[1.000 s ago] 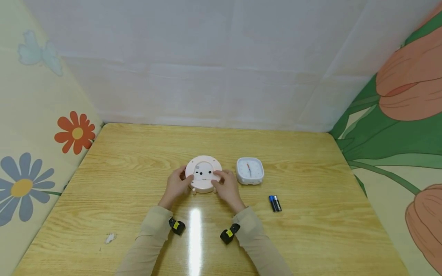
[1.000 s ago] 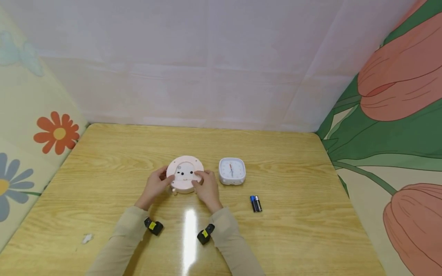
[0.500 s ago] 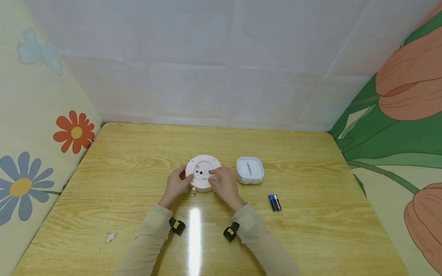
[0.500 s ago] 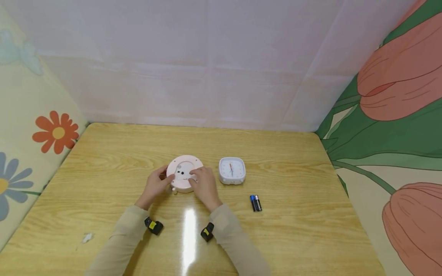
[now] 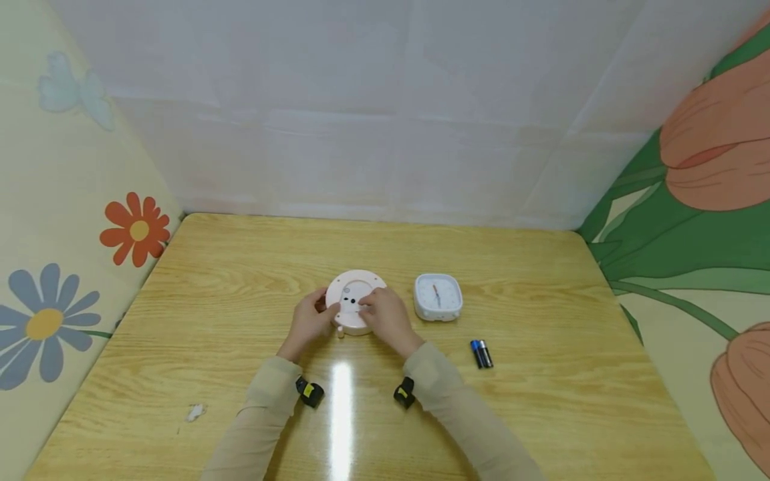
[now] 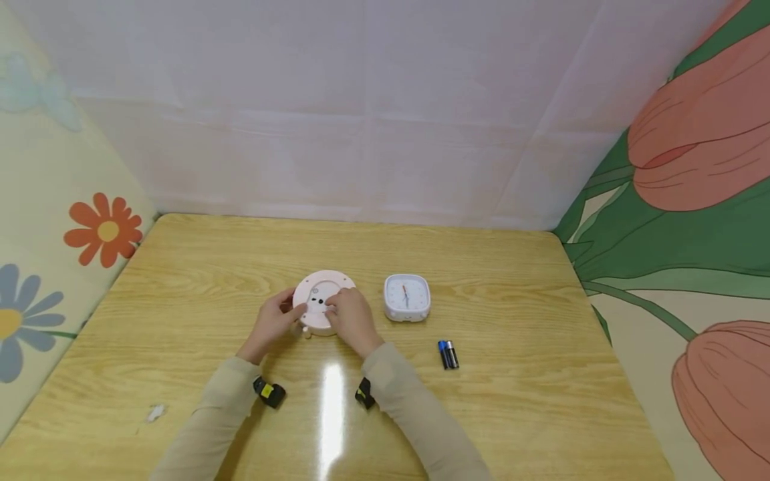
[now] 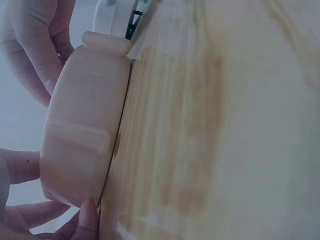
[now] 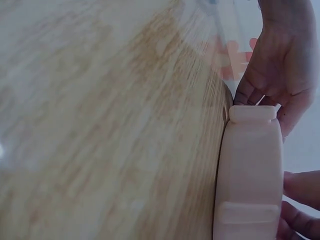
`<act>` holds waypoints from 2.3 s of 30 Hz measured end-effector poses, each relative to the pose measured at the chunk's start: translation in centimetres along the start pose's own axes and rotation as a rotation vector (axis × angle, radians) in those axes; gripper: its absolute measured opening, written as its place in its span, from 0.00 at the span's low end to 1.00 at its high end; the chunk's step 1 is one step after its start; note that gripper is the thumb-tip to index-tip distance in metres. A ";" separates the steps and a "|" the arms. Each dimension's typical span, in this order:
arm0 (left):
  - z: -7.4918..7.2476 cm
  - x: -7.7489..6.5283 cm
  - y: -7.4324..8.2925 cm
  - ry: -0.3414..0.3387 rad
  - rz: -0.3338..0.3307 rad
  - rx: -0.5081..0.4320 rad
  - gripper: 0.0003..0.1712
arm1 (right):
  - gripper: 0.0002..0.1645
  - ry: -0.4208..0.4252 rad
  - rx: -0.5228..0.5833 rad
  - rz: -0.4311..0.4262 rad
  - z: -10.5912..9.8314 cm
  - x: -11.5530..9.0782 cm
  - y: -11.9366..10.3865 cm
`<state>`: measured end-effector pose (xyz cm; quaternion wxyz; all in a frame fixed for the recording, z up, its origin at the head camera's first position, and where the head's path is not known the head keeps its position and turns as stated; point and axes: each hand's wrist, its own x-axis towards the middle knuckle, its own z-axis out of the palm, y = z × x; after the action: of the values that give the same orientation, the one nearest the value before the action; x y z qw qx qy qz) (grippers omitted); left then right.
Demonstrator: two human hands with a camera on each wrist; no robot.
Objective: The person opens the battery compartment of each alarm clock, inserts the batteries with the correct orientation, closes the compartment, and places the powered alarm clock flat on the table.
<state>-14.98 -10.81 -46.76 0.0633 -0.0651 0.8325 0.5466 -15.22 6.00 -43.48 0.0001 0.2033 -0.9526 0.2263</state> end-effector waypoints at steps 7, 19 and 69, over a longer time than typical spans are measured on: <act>0.0 0.1 -0.2 0.008 0.037 0.021 0.29 | 0.10 0.012 -0.057 -0.059 0.0 0.4 0.1; 0.1 0.2 -0.5 0.006 0.060 0.005 0.29 | 0.06 0.002 -0.190 -0.127 0.0 0.9 0.2; 0.0 -0.2 -0.2 -0.006 0.109 0.029 0.25 | 0.10 -0.098 -0.459 -0.094 0.6 0.9 -1.1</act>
<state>-14.77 -10.87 -46.96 0.0368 -0.0170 0.8425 0.5372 -15.53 4.47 -43.49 0.0105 0.2530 -0.9674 -0.0065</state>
